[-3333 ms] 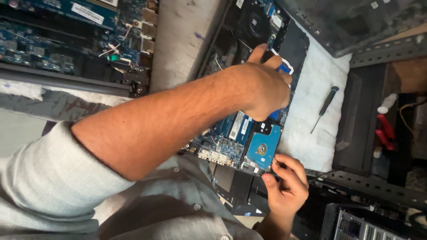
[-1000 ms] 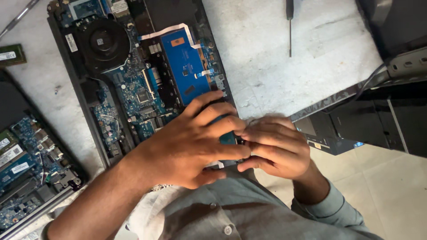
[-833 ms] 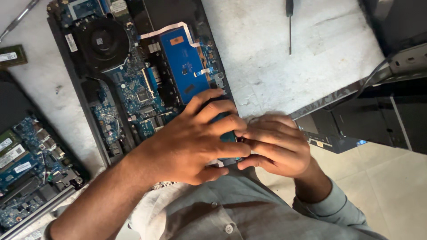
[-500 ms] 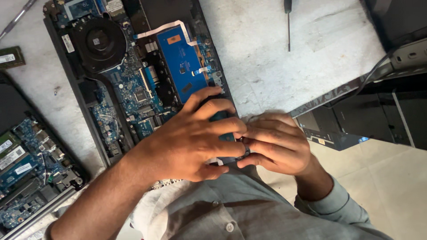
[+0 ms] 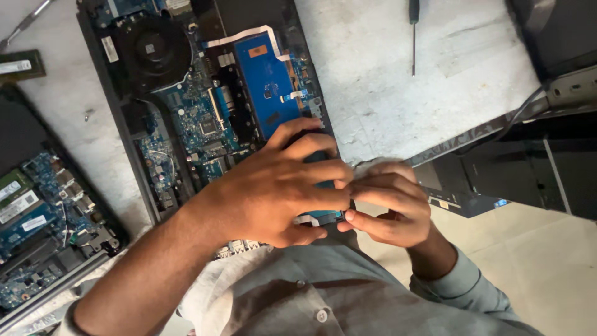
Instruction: The person works on a disassembled laptop at a repair bench. They detach the hard drive from its bay, lift it out and hold it, then reseat it in the bay and press it into the connector, finally using a small metal tool near the drive and connector area.
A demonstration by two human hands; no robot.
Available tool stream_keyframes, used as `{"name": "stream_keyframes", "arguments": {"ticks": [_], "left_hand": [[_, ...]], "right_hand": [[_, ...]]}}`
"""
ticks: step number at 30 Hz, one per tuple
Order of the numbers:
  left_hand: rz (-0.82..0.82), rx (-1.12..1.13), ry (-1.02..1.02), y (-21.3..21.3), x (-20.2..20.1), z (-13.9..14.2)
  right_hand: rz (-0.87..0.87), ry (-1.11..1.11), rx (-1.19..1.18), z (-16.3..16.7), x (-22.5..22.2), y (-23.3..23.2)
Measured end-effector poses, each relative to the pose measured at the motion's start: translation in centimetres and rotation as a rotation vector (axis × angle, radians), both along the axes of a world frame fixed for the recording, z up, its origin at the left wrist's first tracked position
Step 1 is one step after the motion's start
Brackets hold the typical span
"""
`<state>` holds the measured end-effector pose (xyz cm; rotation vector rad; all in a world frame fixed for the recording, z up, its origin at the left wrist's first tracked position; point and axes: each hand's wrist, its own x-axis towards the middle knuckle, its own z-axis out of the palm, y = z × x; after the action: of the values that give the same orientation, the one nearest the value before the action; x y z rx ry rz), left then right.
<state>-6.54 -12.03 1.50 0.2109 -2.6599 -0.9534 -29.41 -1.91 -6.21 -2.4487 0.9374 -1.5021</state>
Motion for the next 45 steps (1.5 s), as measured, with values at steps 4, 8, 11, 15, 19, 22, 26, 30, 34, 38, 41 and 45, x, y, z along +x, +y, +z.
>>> {"name": "stream_keyframes", "arguments": {"ticks": [4, 8, 11, 15, 19, 22, 26, 30, 34, 38, 41, 45], "left_hand": [[-0.001, 0.000, 0.011, 0.0, 0.0, -0.1], [0.008, -0.004, -0.011, 0.1, -0.1, -0.1], [0.013, 0.003, -0.005, 0.1, -0.1, -0.2], [0.008, 0.001, 0.008, 0.0, -0.1, -0.3], [0.009, 0.002, 0.025, -0.1, -0.1, -0.4], [0.006, -0.006, 0.043, -0.1, -0.1, -0.6], [0.027, -0.024, 0.065, 0.0, 0.0, -0.8], [0.048, -0.061, 0.105, 0.2, 0.2, -0.9], [0.042, -0.080, 0.093, 0.2, 0.1, -1.0], [0.040, -0.115, 0.044, 0.4, 0.1, -1.1], [0.042, -0.130, 0.031, 0.5, 0.3, -1.0], [0.037, -0.133, 0.118, 0.3, 0.5, -0.8]], "right_hand": [[-0.026, -0.012, -0.058, -1.5, -0.2, 0.4], [-0.056, 0.050, -0.121, -3.1, -0.6, 1.1], [-0.070, 0.083, -0.149, -4.0, -0.7, 1.5], [-0.075, 0.165, -0.186, -4.0, -0.9, 1.6], [-0.009, 0.267, -0.226, -3.0, -1.6, 1.0], [0.050, 0.330, -0.233, -1.9, -2.0, 0.5], [0.065, 0.382, -0.255, -0.6, -2.1, 0.0], [0.081, 0.409, -0.285, 0.3, -1.7, -0.6], [0.035, 0.418, -0.264, 1.1, -1.2, -0.4], [0.057, 0.497, -0.224, 2.3, -1.2, -0.1], [0.095, 0.519, -0.213, 3.1, -1.4, -0.1], [0.120, 0.466, -0.148, 3.5, -1.5, -0.4]]}}
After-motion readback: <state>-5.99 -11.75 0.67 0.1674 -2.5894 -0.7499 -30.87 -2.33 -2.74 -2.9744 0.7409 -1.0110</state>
